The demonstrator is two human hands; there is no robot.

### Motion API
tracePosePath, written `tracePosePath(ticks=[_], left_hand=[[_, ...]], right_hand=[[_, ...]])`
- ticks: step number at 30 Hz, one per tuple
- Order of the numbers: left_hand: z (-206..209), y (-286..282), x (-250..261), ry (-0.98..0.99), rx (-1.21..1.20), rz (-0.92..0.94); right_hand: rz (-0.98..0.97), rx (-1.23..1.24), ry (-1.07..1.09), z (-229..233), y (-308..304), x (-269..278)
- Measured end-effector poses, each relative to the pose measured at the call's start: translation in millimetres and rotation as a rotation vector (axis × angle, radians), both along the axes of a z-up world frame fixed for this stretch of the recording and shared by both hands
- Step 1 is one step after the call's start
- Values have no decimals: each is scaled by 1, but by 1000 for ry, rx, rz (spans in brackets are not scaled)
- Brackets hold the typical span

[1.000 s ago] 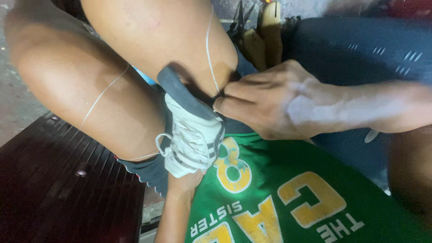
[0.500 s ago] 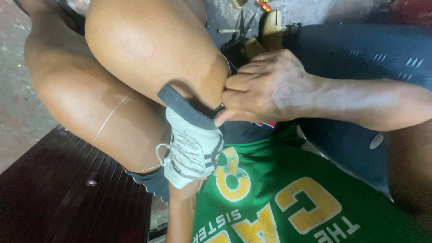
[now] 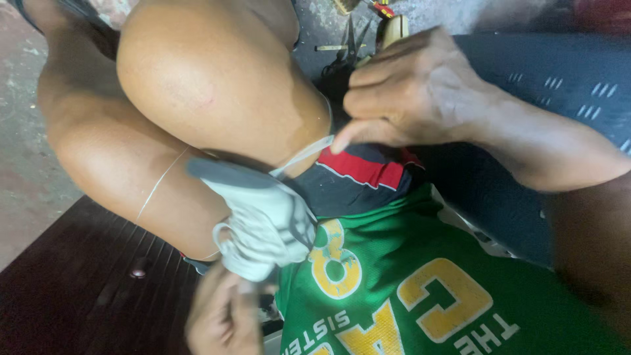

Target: The person sits on the floor and uses a needle and thread to stitch the sole of a white sneaker. They repeatedly push the needle through the shoe's edge and pull the thread to secure the sole.

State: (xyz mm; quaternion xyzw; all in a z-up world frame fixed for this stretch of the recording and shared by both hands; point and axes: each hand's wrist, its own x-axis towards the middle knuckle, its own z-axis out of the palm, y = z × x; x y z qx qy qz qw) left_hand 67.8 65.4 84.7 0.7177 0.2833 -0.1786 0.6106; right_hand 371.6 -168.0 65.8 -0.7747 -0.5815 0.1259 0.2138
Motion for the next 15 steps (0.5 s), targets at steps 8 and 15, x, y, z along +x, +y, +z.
tracePosePath(ticks=[8, 15], left_hand=[[34, -54, 84, -520, 933, -125], [18, -52, 122, -588, 959, -301]], right_hand=[[46, 27, 155, 6, -3, -22], [-5, 44, 135, 2, 3, -22]])
